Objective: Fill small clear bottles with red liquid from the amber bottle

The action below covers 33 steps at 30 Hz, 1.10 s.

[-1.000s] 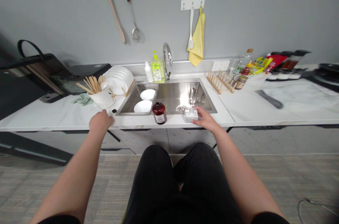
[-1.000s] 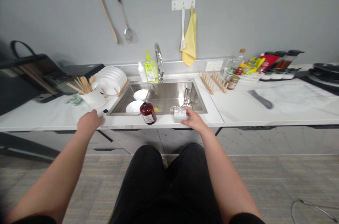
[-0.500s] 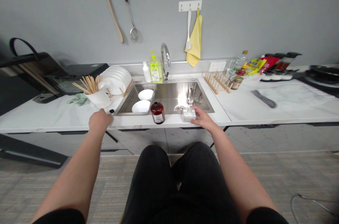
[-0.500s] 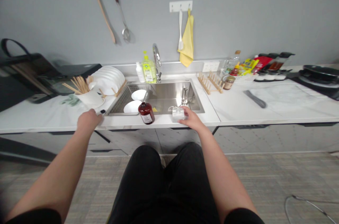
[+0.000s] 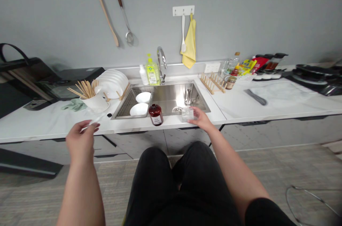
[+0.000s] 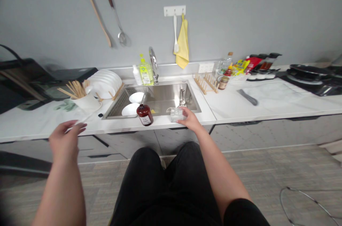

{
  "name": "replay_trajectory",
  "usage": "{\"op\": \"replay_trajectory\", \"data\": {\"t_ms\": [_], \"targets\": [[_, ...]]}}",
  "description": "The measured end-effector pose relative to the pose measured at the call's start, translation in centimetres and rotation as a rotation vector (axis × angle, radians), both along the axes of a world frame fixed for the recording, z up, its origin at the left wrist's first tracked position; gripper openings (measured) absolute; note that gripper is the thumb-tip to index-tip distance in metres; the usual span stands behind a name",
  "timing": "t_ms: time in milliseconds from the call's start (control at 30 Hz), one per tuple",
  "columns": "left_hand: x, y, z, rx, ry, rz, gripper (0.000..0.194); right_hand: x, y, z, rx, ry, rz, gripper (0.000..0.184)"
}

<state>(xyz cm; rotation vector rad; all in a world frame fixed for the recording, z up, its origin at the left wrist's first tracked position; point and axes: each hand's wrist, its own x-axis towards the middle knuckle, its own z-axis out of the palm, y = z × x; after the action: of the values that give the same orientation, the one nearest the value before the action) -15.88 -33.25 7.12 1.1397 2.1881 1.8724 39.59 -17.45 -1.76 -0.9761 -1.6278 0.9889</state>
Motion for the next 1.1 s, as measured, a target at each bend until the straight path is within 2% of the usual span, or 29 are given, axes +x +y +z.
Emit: {"op": "replay_trajectory", "data": {"t_ms": [33, 100, 233, 333, 400, 500, 667, 867, 1000, 1100], "targets": [[2.3, -0.9, 0.2, 0.055, -0.122, -0.068, 0.039, -0.2, -0.8, 0.2, -0.005, 0.034, -0.007, 0.089], [7.2, -2.2, 0.6, 0.136, -0.241, -0.178, 0.040, -0.8, -3.0, 0.7, -0.007, 0.095, -0.009, 0.092], [15.9, -3.4, 1.6, 0.200, -0.263, -0.449, 0.034, -2.5, -9.1, 1.4, 0.044, 0.123, -0.053, 0.086], [20.6, -3.8, 2.6, 0.292, -0.208, -0.657, 0.029, -3.8, -13.5, 1.9, 0.082, 0.096, -0.084, 0.080], [22.7, -4.0, 3.1, 0.280, -0.166, -0.770, 0.031, -4.3, -15.7, 2.6, 0.091, 0.080, -0.060, 0.078], [24.5, -4.6, 3.7, 0.212, -0.138, -0.877, 0.027, -4.5, -17.8, 3.7, 0.109, 0.047, -0.043, 0.077], [25.0, -6.2, 4.0, 0.137, -0.042, -0.910, 0.022, -4.0, -19.4, 5.1, 0.154, 0.001, -0.041, 0.080], [25.6, -8.6, 6.0, 0.090, 0.298, -0.912, 0.016, -3.6, -21.4, 5.3, 0.220, -0.080, -0.012, 0.082], [27.4, -9.6, 7.4, -0.120, 0.556, -0.959, 0.012, -4.1, -22.9, 5.3, 0.229, -0.137, 0.002, 0.084], [28.6, -9.9, 7.7, -0.328, 0.697, -0.909, 0.004, -4.7, -23.9, 5.0, 0.202, -0.133, -0.023, 0.080]]}}
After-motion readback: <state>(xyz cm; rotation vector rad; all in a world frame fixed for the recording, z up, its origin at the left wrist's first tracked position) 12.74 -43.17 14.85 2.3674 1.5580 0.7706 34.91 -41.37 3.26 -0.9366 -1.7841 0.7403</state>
